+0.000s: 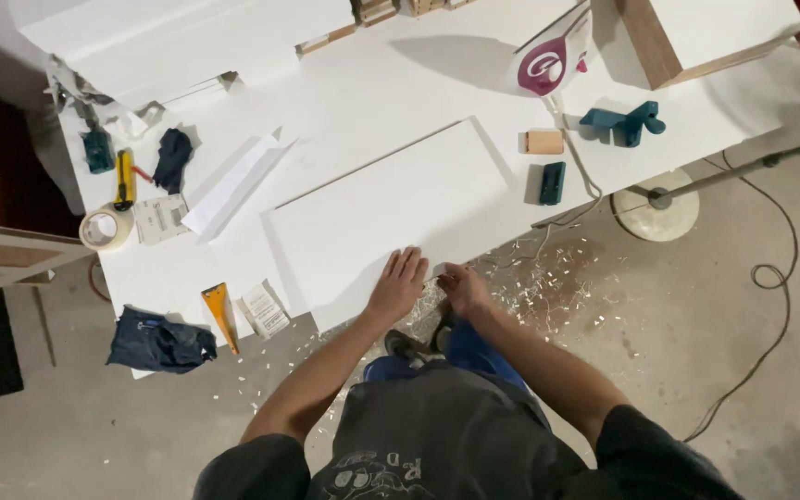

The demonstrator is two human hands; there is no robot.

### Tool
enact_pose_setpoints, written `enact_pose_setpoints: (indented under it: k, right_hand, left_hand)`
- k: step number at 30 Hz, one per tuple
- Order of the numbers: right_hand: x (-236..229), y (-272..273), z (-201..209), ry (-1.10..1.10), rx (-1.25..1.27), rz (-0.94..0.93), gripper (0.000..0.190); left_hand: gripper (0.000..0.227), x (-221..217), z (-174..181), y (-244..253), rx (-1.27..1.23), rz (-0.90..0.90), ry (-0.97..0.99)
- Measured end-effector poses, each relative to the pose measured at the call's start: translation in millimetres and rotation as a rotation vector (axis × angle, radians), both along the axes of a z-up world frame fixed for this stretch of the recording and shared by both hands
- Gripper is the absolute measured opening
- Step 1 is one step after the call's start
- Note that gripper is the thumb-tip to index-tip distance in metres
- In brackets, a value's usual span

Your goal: The person irons a white rectangular board with a clothes iron, then uses a sanding block to smooth the edges and surface of the board. They also use a handheld tool to press along the edges and a brush to clean the surface.

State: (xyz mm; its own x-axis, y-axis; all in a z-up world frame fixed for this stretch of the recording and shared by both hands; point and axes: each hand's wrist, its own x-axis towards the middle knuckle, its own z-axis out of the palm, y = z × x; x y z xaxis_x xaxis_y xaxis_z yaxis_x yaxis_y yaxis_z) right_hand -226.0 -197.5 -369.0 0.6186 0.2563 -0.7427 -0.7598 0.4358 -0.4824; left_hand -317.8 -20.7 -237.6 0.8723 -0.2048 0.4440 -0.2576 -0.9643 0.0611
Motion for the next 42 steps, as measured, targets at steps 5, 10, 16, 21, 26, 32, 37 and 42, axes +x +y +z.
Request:
enact_pose_setpoints:
  k: [5, 10, 16, 21, 26, 32, 37, 42]
  right_hand:
    - [-8, 7, 13, -0.083, -0.113, 0.060, 0.019]
    - [-13, 10, 47, -0.057, -0.055, 0.001, 0.022]
    - [-23, 3, 50, -0.004, -0.050, 0.040, 0.032]
    - [35, -63, 178, -0.224, -0.357, 0.831, 0.059]
    - [156, -126, 154, -0.471, -0.982, 0.882, 0.028]
    - [250, -129, 128, -0.858, -1.248, 0.588, 0.075]
    - [184, -117, 176, -0.803, -1.082, 0.459, 0.067]
    - [36, -96, 163, -0.765, -0.744, 0.116, 0.040]
  left_hand:
    - [0.059, 2, -21, 3, -0.010, -0.045, 0.098]
    - [0.060, 10, -21, 13, -0.106, -0.108, 0.130]
    - [0.071, 68, 1, 48, -0.164, -0.131, 0.241]
    - [0.085, 84, 3, 69, -0.081, -0.161, 0.274]
    - [0.093, 76, 3, 90, -0.003, -0.164, 0.303]
    - [0.090, 77, -7, 94, 0.032, -0.149, 0.370]
    - [0.086, 77, -13, 99, -0.006, -0.189, 0.254]
    - [0.088, 77, -17, 106, -0.013, -0.277, 0.289]
